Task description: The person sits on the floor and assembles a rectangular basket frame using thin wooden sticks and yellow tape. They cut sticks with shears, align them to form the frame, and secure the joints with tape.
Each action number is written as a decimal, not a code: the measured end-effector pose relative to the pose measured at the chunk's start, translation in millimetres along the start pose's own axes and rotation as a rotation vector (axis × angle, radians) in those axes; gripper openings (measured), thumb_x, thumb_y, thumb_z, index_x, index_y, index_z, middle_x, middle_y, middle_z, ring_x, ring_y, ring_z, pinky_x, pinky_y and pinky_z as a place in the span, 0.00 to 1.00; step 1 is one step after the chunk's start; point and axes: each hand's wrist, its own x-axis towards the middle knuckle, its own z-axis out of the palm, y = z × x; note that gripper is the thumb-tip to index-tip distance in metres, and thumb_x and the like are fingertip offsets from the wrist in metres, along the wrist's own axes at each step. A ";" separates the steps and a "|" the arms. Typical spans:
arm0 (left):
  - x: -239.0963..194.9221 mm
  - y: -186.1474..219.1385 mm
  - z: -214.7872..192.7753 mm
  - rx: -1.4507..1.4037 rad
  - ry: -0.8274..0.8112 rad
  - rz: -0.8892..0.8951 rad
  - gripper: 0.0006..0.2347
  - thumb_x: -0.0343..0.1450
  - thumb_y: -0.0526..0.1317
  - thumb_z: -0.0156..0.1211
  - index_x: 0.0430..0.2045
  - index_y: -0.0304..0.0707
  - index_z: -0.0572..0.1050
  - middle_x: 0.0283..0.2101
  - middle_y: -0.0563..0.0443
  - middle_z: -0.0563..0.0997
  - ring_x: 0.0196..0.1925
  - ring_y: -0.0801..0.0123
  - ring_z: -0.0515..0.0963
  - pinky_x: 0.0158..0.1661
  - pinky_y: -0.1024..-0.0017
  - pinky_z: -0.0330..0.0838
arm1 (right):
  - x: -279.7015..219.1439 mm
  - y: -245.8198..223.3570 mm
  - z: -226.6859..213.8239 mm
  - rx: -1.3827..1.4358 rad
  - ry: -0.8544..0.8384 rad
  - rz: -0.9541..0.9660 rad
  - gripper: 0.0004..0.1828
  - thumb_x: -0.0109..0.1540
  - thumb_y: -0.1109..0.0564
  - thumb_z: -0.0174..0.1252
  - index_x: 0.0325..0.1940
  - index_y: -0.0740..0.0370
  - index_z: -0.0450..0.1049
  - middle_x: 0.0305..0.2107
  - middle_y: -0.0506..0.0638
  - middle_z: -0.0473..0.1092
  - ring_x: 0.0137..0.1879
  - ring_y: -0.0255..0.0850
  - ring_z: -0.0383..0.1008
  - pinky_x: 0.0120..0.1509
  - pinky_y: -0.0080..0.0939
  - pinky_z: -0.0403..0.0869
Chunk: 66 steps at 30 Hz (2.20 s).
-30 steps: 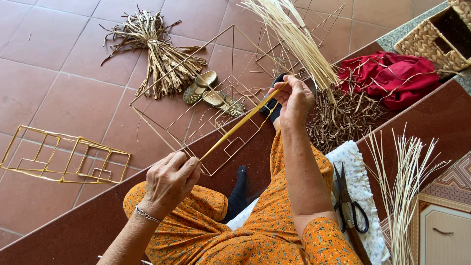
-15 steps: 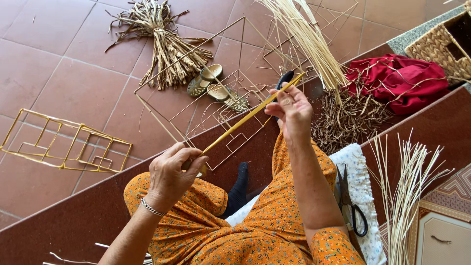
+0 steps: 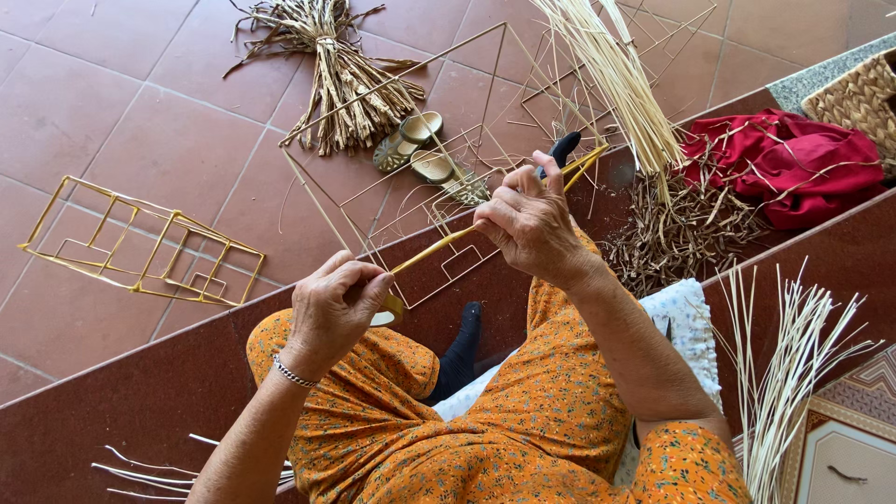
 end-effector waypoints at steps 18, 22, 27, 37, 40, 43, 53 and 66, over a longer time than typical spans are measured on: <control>10.2 -19.1 -8.5 -0.134 -0.078 -0.040 0.04 0.69 0.35 0.66 0.29 0.32 0.81 0.30 0.53 0.80 0.29 0.76 0.79 0.31 0.76 0.76 | -11.5 50.6 -24.3 0.192 -0.045 0.086 0.15 0.66 0.44 0.63 0.34 0.57 0.78 0.28 0.46 0.75 0.37 0.43 0.74 0.49 0.47 0.65; 9.8 -23.8 -10.1 -0.202 -0.112 -0.075 0.04 0.69 0.35 0.67 0.30 0.31 0.82 0.29 0.53 0.79 0.29 0.77 0.78 0.30 0.77 0.74 | -6.6 55.1 -22.9 0.230 -0.194 0.180 0.17 0.66 0.44 0.61 0.28 0.56 0.78 0.21 0.46 0.72 0.34 0.41 0.72 0.49 0.47 0.63; 11.6 -22.8 -9.6 -0.233 -0.125 -0.107 0.04 0.68 0.35 0.67 0.31 0.31 0.82 0.28 0.53 0.79 0.28 0.79 0.77 0.30 0.78 0.75 | 4.7 48.7 -26.1 0.084 -0.191 0.165 0.16 0.67 0.45 0.60 0.29 0.53 0.79 0.19 0.44 0.70 0.33 0.41 0.69 0.54 0.52 0.61; 12.2 -12.1 4.9 -0.132 -0.022 -0.035 0.04 0.68 0.35 0.69 0.28 0.33 0.81 0.29 0.52 0.80 0.28 0.75 0.80 0.31 0.76 0.77 | -35.8 -35.1 19.8 0.909 0.015 0.688 0.12 0.68 0.53 0.61 0.38 0.63 0.80 0.25 0.51 0.77 0.24 0.28 0.69 0.25 0.28 0.68; 7.3 -8.9 6.8 -0.155 -0.016 -0.044 0.04 0.68 0.35 0.69 0.28 0.33 0.81 0.29 0.52 0.79 0.27 0.75 0.79 0.29 0.76 0.76 | -38.5 -57.3 53.2 1.466 0.118 0.839 0.10 0.68 0.54 0.58 0.45 0.64 0.78 0.34 0.52 0.79 0.32 0.32 0.77 0.37 0.31 0.79; 2.8 -6.8 6.2 -0.151 -0.013 -0.037 0.04 0.68 0.35 0.69 0.28 0.33 0.81 0.28 0.52 0.78 0.26 0.75 0.78 0.28 0.75 0.74 | -33.0 -62.1 70.6 1.594 0.393 0.971 0.10 0.67 0.57 0.58 0.44 0.67 0.79 0.32 0.55 0.79 0.33 0.39 0.81 0.40 0.37 0.83; 1.7 -11.1 4.2 -0.155 -0.036 -0.023 0.04 0.69 0.36 0.69 0.29 0.34 0.81 0.27 0.54 0.77 0.26 0.76 0.77 0.28 0.77 0.73 | -34.7 -18.7 73.3 1.789 0.573 0.917 0.07 0.65 0.62 0.62 0.46 0.67 0.79 0.37 0.57 0.79 0.45 0.43 0.82 0.50 0.43 0.84; 1.1 -13.5 5.4 -0.206 -0.041 -0.052 0.04 0.69 0.36 0.68 0.29 0.34 0.82 0.29 0.55 0.78 0.28 0.79 0.78 0.28 0.79 0.75 | -42.3 -4.6 96.3 1.513 0.735 0.803 0.09 0.65 0.54 0.66 0.38 0.63 0.80 0.30 0.52 0.78 0.34 0.37 0.79 0.38 0.34 0.80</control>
